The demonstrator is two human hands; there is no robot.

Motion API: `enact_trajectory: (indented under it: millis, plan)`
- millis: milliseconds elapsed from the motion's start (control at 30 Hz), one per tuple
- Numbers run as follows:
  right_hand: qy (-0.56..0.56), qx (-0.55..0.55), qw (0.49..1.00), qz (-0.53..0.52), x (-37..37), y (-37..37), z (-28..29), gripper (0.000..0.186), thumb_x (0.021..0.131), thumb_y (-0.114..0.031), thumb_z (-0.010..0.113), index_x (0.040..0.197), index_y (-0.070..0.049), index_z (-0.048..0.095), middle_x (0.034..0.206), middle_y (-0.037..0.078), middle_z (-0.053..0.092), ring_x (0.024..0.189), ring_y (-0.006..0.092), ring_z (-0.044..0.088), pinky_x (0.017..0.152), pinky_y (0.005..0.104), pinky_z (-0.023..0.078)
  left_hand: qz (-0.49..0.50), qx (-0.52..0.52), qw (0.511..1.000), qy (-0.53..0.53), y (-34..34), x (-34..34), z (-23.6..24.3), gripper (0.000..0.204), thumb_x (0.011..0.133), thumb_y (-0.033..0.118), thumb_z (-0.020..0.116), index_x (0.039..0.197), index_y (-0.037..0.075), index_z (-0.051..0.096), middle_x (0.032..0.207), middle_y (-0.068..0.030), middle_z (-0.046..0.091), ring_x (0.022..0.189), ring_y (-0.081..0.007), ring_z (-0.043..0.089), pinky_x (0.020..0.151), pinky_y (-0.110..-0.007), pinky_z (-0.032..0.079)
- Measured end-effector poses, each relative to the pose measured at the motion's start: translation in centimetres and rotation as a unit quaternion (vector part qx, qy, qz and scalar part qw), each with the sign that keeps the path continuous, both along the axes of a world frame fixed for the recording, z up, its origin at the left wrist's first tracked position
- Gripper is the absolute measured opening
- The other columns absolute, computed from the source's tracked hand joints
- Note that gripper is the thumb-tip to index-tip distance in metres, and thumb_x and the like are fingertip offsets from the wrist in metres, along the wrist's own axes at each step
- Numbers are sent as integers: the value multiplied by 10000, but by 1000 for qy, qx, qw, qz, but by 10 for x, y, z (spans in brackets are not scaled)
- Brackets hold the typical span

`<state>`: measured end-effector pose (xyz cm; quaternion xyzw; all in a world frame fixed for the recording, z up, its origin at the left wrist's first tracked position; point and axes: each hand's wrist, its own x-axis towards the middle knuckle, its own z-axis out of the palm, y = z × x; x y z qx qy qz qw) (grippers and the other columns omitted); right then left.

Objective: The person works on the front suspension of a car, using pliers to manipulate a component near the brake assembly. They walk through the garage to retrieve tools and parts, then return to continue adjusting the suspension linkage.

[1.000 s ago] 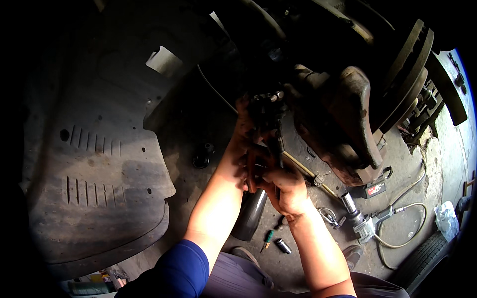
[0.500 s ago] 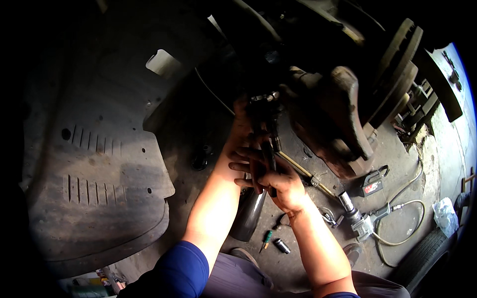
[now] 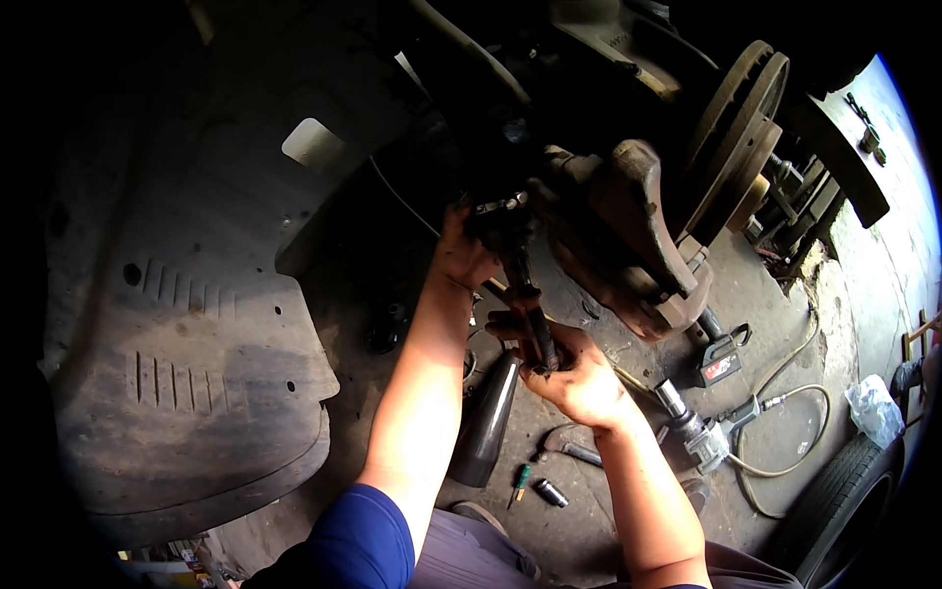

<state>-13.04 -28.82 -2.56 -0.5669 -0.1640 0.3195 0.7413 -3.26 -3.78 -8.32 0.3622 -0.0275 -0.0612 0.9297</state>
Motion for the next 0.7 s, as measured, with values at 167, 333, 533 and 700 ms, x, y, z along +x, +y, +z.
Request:
enact_trajectory:
  millis: [167,333,533,700]
  plan:
    - [-32,-47,998,4,2,-7,6,556,759,-60,630,1312,-34,681,1055,18,674,893,120,540,856,267,463,-32,-10,999,28,13,1,0,380,939,371,695,1213,111,667,1123,-87,753,901,-191,731,506,-261,478]
    - [-144,-158,976,-43,0,-7,19,543,746,-38,599,1281,-46,693,1084,98,653,957,209,599,883,319,480,24,53,997,45,-2,-5,21,319,918,326,728,1155,116,691,1041,-68,763,812,-166,719,508,-267,477]
    - [-213,-125,965,-89,-4,2,6,486,743,-23,600,1219,-36,700,1140,111,665,1020,225,618,925,339,496,29,89,995,29,16,-3,-1,474,875,444,799,1211,137,669,964,-26,737,629,-104,600,502,-245,431]
    - [-6,26,1000,-12,-2,3,13,546,753,-22,600,1292,27,670,1132,67,693,1049,200,615,946,325,498,48,107,992,52,31,-8,-13,576,861,460,822,1291,116,652,1048,-32,724,765,-131,621,648,-286,482]
